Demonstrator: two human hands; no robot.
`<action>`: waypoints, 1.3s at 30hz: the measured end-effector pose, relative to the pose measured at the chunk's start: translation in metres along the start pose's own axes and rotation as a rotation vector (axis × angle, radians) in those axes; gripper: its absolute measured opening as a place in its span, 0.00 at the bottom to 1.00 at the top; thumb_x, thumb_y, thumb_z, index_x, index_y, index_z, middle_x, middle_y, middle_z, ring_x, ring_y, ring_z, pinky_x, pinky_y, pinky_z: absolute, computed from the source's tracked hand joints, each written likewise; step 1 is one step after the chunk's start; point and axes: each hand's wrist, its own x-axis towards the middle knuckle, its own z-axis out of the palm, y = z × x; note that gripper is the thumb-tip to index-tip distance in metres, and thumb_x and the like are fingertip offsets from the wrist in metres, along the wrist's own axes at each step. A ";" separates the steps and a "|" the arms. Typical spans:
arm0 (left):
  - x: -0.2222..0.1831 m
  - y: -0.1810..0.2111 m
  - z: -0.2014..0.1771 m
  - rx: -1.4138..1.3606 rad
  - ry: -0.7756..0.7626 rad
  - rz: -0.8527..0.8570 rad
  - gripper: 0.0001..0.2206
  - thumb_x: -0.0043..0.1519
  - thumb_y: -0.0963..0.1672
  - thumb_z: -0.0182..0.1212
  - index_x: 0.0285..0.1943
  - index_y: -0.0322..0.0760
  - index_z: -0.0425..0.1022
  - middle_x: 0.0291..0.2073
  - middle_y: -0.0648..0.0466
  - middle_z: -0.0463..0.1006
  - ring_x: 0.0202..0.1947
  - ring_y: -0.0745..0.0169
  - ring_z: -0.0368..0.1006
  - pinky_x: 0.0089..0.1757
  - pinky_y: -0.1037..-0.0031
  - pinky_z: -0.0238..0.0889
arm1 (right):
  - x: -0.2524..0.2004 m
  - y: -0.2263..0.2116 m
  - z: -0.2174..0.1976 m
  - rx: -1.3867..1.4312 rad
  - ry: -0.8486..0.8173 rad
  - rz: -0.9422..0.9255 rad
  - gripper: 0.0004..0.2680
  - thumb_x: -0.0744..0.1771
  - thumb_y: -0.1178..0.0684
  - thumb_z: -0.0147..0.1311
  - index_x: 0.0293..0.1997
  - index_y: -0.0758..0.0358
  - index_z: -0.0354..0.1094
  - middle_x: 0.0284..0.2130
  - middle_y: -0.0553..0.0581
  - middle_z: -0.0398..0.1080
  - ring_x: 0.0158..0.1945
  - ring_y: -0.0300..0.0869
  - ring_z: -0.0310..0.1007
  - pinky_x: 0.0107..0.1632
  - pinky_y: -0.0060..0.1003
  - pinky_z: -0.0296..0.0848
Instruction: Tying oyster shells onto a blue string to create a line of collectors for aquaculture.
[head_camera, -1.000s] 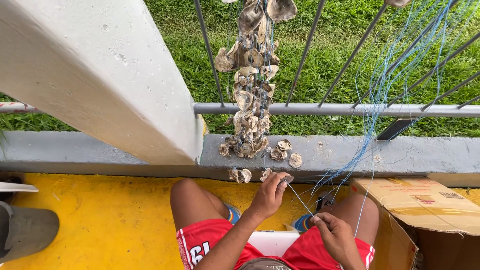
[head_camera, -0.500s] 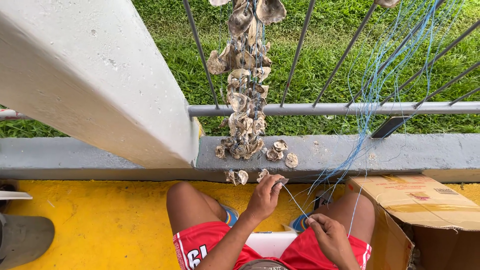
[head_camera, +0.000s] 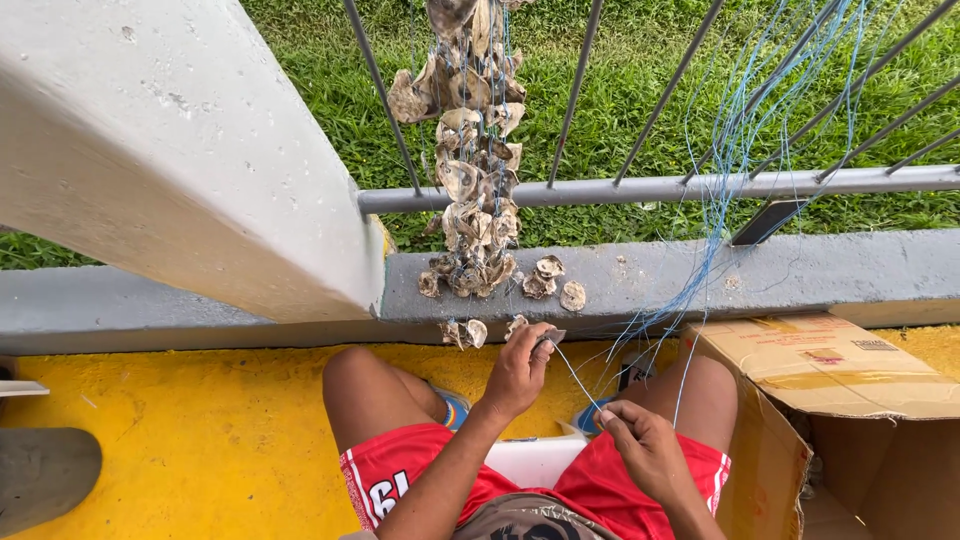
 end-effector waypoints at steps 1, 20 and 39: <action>0.000 -0.001 0.000 -0.002 0.000 -0.001 0.13 0.73 0.46 0.49 0.62 0.35 0.68 0.45 0.45 0.76 0.41 0.50 0.77 0.41 0.62 0.71 | 0.000 0.000 0.000 -0.001 0.000 0.001 0.10 0.68 0.52 0.52 0.41 0.69 0.78 0.23 0.52 0.75 0.26 0.32 0.64 0.30 0.29 0.66; -0.006 -0.004 0.002 0.013 0.001 -0.001 0.13 0.73 0.45 0.48 0.63 0.36 0.66 0.48 0.46 0.75 0.43 0.52 0.77 0.41 0.63 0.72 | -0.009 -0.012 0.002 -0.100 0.010 0.037 0.10 0.68 0.52 0.53 0.40 0.68 0.78 0.18 0.53 0.68 0.22 0.32 0.58 0.26 0.31 0.60; -0.007 -0.009 0.005 0.052 0.019 0.038 0.14 0.73 0.45 0.47 0.65 0.37 0.65 0.50 0.44 0.75 0.47 0.47 0.77 0.44 0.61 0.73 | -0.002 -0.024 0.004 -0.147 0.030 0.030 0.10 0.67 0.51 0.54 0.38 0.68 0.79 0.17 0.55 0.73 0.20 0.34 0.62 0.26 0.34 0.63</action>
